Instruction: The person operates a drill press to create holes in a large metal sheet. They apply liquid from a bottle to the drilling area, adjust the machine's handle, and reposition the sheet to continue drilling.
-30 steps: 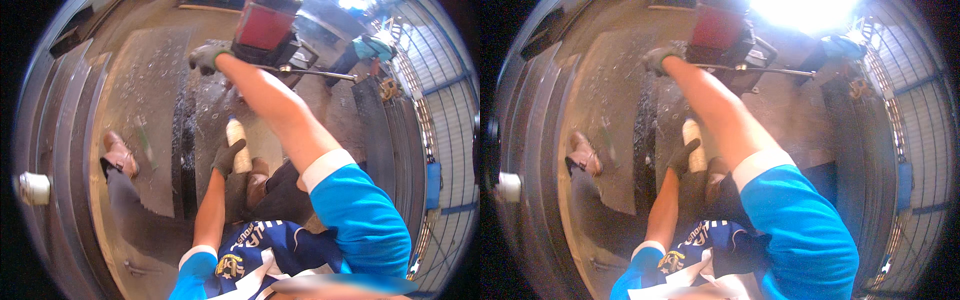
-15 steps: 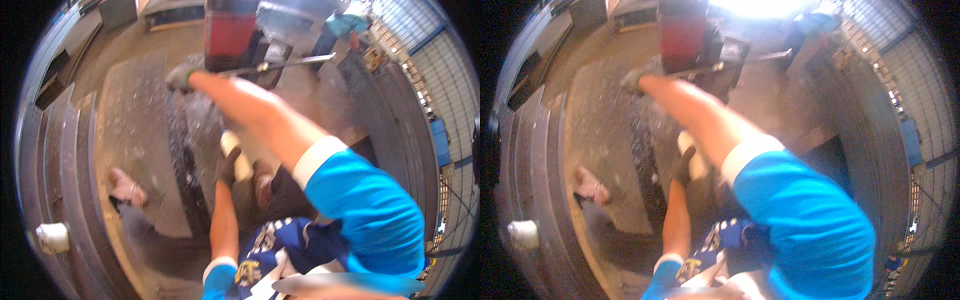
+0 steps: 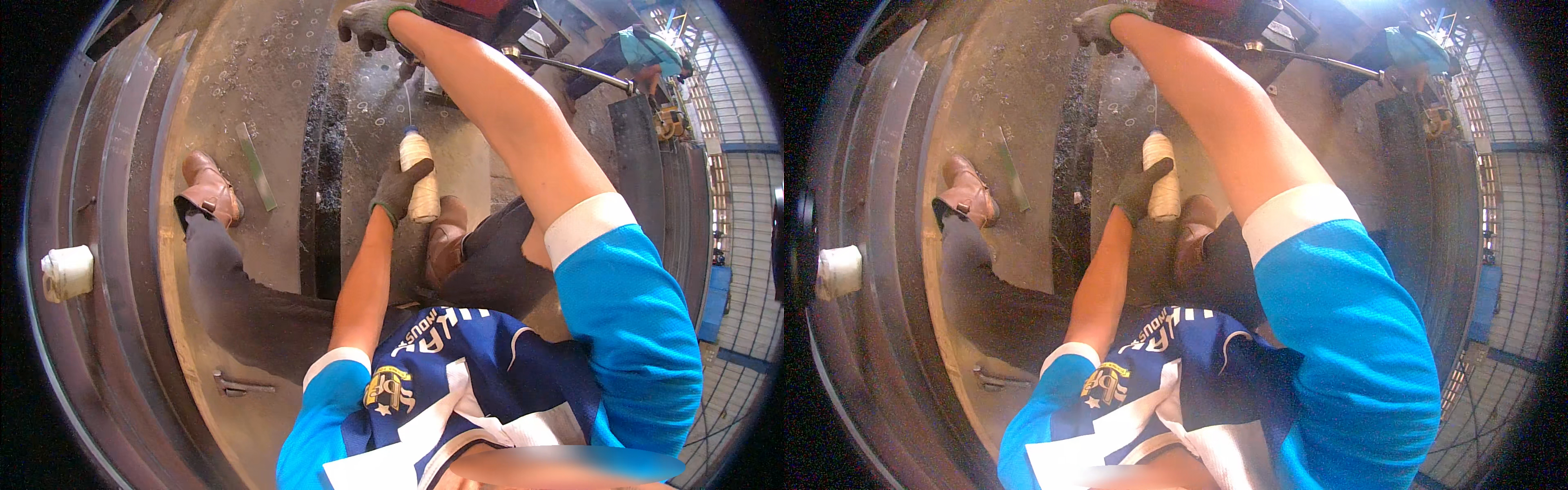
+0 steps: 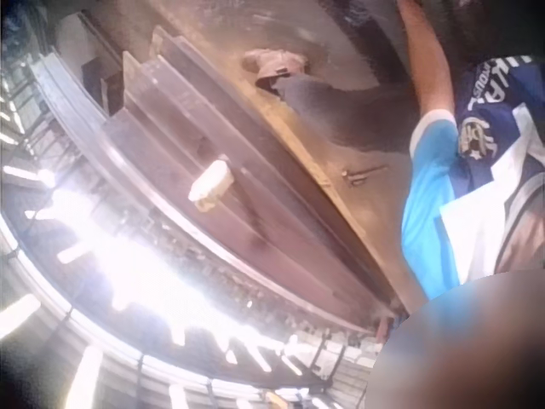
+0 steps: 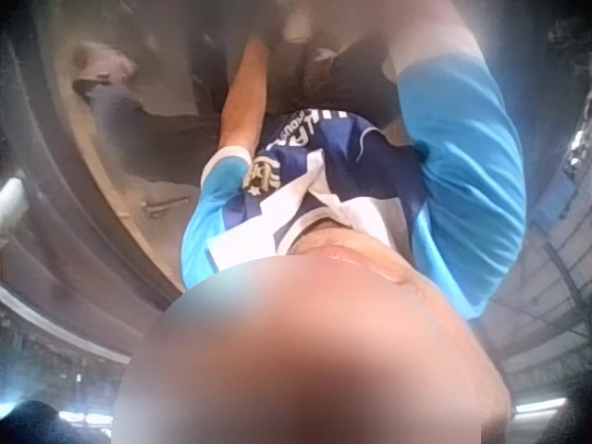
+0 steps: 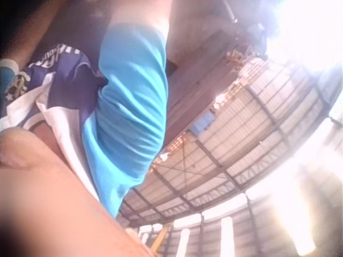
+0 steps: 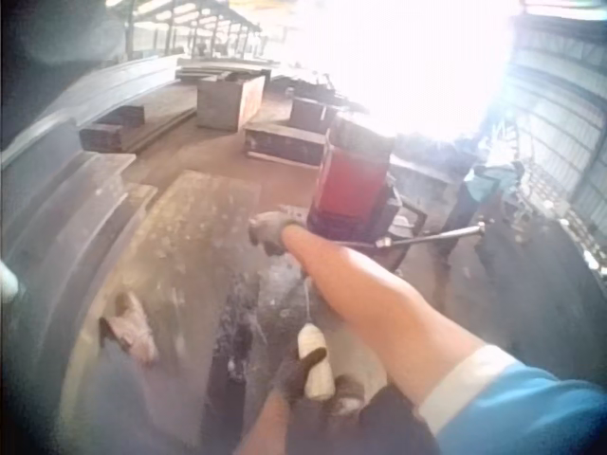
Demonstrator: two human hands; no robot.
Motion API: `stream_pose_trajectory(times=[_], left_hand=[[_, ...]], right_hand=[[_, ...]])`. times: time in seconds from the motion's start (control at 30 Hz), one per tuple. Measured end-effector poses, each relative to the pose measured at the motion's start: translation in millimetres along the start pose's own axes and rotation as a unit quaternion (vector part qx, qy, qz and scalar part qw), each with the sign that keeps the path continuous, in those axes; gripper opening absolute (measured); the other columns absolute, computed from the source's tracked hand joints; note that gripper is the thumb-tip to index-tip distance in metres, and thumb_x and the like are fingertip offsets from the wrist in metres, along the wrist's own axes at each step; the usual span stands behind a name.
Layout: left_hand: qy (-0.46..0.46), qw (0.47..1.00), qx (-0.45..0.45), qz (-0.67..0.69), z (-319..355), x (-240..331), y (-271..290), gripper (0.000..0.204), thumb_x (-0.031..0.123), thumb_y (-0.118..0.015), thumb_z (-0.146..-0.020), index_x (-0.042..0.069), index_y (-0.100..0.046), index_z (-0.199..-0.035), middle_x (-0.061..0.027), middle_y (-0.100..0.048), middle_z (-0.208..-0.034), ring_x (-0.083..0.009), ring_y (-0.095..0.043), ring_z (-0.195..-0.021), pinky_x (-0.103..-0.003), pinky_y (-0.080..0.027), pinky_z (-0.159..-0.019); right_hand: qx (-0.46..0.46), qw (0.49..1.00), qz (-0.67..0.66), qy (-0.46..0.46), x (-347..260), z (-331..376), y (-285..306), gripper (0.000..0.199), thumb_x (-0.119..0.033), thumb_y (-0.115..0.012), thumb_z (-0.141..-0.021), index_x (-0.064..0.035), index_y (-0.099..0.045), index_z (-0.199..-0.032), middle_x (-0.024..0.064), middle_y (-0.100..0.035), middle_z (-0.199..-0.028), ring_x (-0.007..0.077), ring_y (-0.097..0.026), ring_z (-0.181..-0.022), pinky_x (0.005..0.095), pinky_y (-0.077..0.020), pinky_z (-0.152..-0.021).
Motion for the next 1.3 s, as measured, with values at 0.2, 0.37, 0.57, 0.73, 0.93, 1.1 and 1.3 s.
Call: stream_pose_trajectory(times=[0.2, 0.37, 0.57, 0.73, 0.93, 1.1, 1.3], left_hand=[[0.017, 1.000, 0.018, -0.016, 1.0, 0.7, 2.4, 0.065, 0.037, -0.085, -0.083, -0.002, -0.060, -0.129, -0.0164, -0.071, -0.109, -0.0271, -0.072, -0.086, -0.042, -0.060, -0.073], [0.013, 1.000, 0.011, -0.005, -5.8, -7.4, 4.2, 0.065, 0.039, -0.084, -0.083, -0.003, -0.062, -0.127, -0.0174, -0.072, -0.110, -0.0271, -0.073, -0.086, -0.042, -0.060, -0.074], [0.002, 1.000, 0.025, -0.014, -5.9, -7.2, 4.1, 0.062, 0.039, -0.084, -0.083, -0.003, -0.065, -0.124, -0.0159, -0.073, -0.105, -0.0262, -0.073, -0.084, -0.041, -0.060, -0.074], [0.005, 1.000, 0.025, 0.001, -7.6, -10.2, 4.3, 0.060, 0.039, -0.084, -0.083, -0.003, -0.066, -0.121, -0.0154, -0.072, -0.105, -0.0256, -0.072, -0.084, -0.041, -0.059, -0.073], [0.001, 1.000, 0.016, -0.010, -9.7, -12.5, 5.7, 0.061, 0.041, -0.084, -0.082, -0.003, -0.066, -0.121, -0.0154, -0.072, -0.106, -0.0254, -0.072, -0.085, -0.041, -0.059, -0.075], [-0.005, 1.000, 0.006, -0.028, -5.8, -6.3, 4.6, 0.067, 0.042, -0.084, -0.083, -0.001, -0.063, -0.130, -0.0167, -0.071, -0.114, -0.0264, -0.071, -0.092, -0.042, -0.060, -0.079], [-0.035, 0.998, 0.013, -0.055, -1.3, 4.5, 2.0, 0.068, 0.041, -0.085, -0.081, -0.001, -0.062, -0.130, -0.0171, -0.072, -0.116, -0.0259, -0.072, -0.092, -0.041, -0.059, -0.080]], right_hand=[[-0.084, 0.990, -0.086, -0.076, 7.1, -4.3, -4.5, 0.042, -0.020, -0.077, -0.081, -0.0279, -0.074, -0.122, 0.0018, -0.076, -0.116, 0.0198, -0.070, -0.114, 0.0571, -0.0421, -0.109], [-0.075, 0.991, -0.084, -0.073, 3.4, 3.1, 1.9, 0.041, -0.021, -0.076, -0.081, -0.0260, -0.073, -0.122, 0.0020, -0.077, -0.108, 0.0194, -0.072, -0.106, 0.0493, -0.0419, -0.109], [-0.063, 0.988, -0.123, -0.071, 14.0, -6.0, -10.8, 0.041, -0.020, -0.075, -0.081, -0.0238, -0.072, -0.122, 0.0024, -0.078, -0.101, 0.0193, -0.073, -0.098, 0.0423, -0.0422, -0.109], [-0.041, 0.997, -0.058, -0.026, 8.9, -8.6, -10.2, 0.046, -0.014, -0.075, -0.080, -0.0213, -0.072, -0.126, 0.0021, -0.078, -0.104, 0.0191, -0.075, -0.096, 0.0451, -0.0413, -0.111], [-0.091, 0.991, -0.075, -0.056, -4.6, 11.7, 11.4, 0.052, -0.013, -0.078, -0.079, -0.0212, -0.070, -0.130, -0.0003, -0.078, -0.108, 0.0178, -0.075, -0.100, 0.0495, -0.0387, -0.113], [-0.093, 0.991, -0.062, -0.066, -12.6, 17.7, 19.4, 0.050, -0.013, -0.077, -0.082, -0.0213, -0.069, -0.130, 0.0003, -0.078, -0.110, 0.0178, -0.074, -0.102, 0.0493, -0.0382, -0.114], [-0.109, 0.988, -0.080, -0.074, -11.2, 13.8, 17.9, 0.047, -0.015, -0.075, -0.083, -0.0198, -0.070, -0.130, -0.0004, -0.078, -0.110, 0.0182, -0.074, -0.102, 0.0502, -0.0375, -0.115]])
Point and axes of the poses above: each hand's wrist, its own z-axis away from the middle knuckle, its own y-axis out of the back of the hand, x = y × z, the point moved 3 cm from there along -z, towards the middle knuckle
